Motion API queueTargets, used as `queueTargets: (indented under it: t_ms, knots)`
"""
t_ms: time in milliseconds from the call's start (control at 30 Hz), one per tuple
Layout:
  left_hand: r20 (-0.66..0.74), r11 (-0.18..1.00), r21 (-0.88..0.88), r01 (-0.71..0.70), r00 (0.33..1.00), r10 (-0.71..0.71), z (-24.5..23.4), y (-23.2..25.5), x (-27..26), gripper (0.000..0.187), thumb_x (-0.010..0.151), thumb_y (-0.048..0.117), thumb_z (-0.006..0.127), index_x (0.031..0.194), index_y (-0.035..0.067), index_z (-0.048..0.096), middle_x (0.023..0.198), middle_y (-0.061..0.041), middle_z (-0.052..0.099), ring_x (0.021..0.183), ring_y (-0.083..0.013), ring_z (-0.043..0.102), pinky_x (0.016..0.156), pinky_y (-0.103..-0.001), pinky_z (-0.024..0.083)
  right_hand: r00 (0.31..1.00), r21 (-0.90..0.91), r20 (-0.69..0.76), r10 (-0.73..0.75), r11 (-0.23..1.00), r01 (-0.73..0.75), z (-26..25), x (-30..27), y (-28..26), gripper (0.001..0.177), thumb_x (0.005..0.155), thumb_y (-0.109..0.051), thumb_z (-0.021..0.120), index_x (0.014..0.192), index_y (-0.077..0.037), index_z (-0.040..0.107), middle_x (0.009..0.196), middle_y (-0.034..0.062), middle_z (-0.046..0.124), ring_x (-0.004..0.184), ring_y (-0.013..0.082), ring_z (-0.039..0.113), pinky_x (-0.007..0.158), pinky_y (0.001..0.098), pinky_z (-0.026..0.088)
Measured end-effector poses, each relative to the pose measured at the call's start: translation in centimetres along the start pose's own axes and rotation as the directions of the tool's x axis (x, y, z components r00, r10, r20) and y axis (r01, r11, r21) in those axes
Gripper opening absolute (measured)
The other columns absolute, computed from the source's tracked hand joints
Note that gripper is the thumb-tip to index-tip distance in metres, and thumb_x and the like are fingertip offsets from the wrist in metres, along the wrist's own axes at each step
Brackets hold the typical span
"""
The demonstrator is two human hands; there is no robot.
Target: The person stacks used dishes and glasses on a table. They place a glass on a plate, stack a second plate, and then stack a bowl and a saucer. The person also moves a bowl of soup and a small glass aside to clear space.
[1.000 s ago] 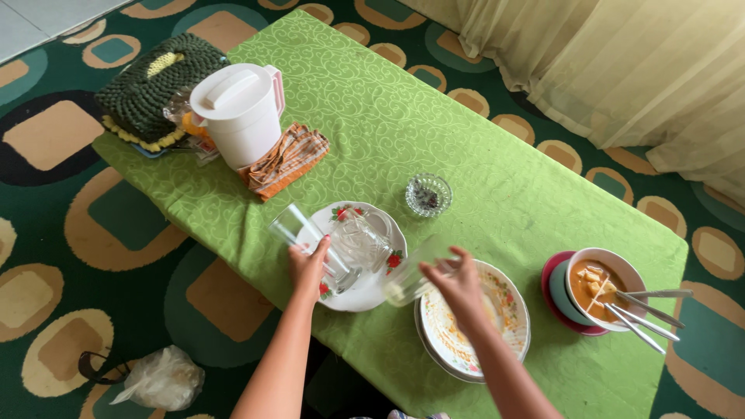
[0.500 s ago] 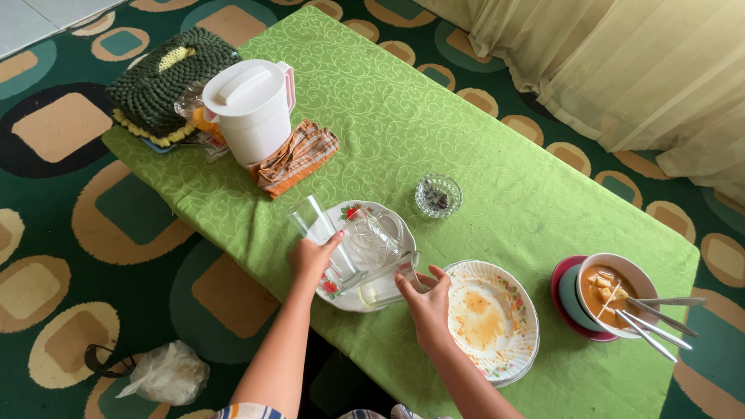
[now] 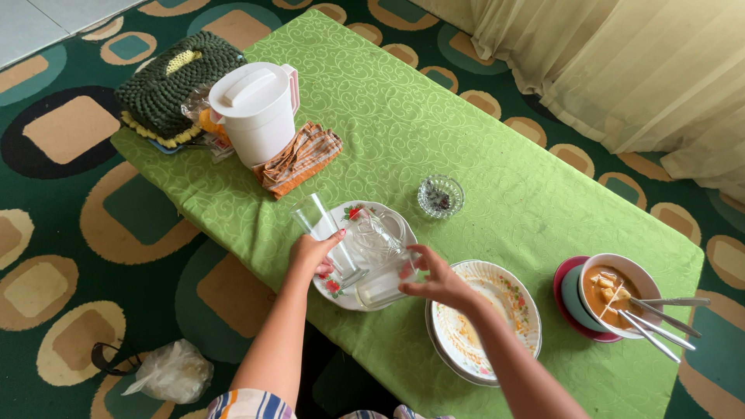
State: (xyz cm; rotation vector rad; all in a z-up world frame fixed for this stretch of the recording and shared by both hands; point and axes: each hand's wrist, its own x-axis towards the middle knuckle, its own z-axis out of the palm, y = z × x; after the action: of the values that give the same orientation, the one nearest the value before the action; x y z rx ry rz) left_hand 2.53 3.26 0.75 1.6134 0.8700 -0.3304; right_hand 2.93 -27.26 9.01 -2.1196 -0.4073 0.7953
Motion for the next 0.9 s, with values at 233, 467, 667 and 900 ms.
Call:
queueTargets:
  t_ms: [233,467,667,900]
  knots:
    - [-0.024,1.000,0.021,-0.005,1.000,0.005,0.2,-0.2,0.0,0.073,0.073,0.055,0.086,0.088,-0.015,0.068,0.076,-0.026,0.072,0.056,-0.0292,0.073,0.049,-0.035,0.062,0.970,-0.257,0.210,-0.126,0.950,0.179,-2.6,0.5,0.0,0.088,0.069,-0.024,0.091,0.141,-0.013,0.041,0.137,0.0128,0.060,0.137,0.0291,0.050,0.122,0.0448,0.035]
    - [-0.035,0.995,0.101,0.004,0.999,0.000,0.1,0.0,-0.2,0.080,0.075,0.061,0.083,0.089,-0.017,0.070,0.079,-0.026,0.074,0.057,-0.0282,0.074,0.049,-0.034,0.063,0.942,-0.260,0.313,-0.117,0.944,0.203,-2.6,1.5,0.6,0.094,0.069,-0.023,0.091,0.145,-0.013,0.037,0.142,0.0111,0.057,0.142,0.0269,0.046,0.124,0.0428,0.031]
    - [-0.055,0.993,0.114,-0.029,0.998,0.035,0.1,-0.4,-1.0,0.078,0.076,0.063,0.080,0.091,-0.013,0.072,0.078,-0.023,0.074,0.054,-0.0256,0.071,0.048,-0.033,0.060,0.945,-0.261,0.291,-0.151,0.938,0.230,-2.4,1.3,1.2,0.094,0.068,-0.020,0.091,0.145,-0.013,0.038,0.145,0.0110,0.054,0.144,0.0267,0.042,0.124,0.0415,0.029]
    - [-0.082,0.984,0.157,-0.080,0.992,0.093,0.2,-1.0,-1.7,0.070,0.079,0.061,0.079,0.080,-0.008,0.071,0.068,-0.016,0.069,0.049,-0.0199,0.067,0.045,-0.032,0.057,0.922,-0.190,0.268,-0.281,0.922,0.337,-2.0,1.1,2.1,0.095,0.069,-0.017,0.091,0.145,-0.011,0.035,0.141,0.0118,0.057,0.143,0.0268,0.046,0.124,0.0421,0.029]
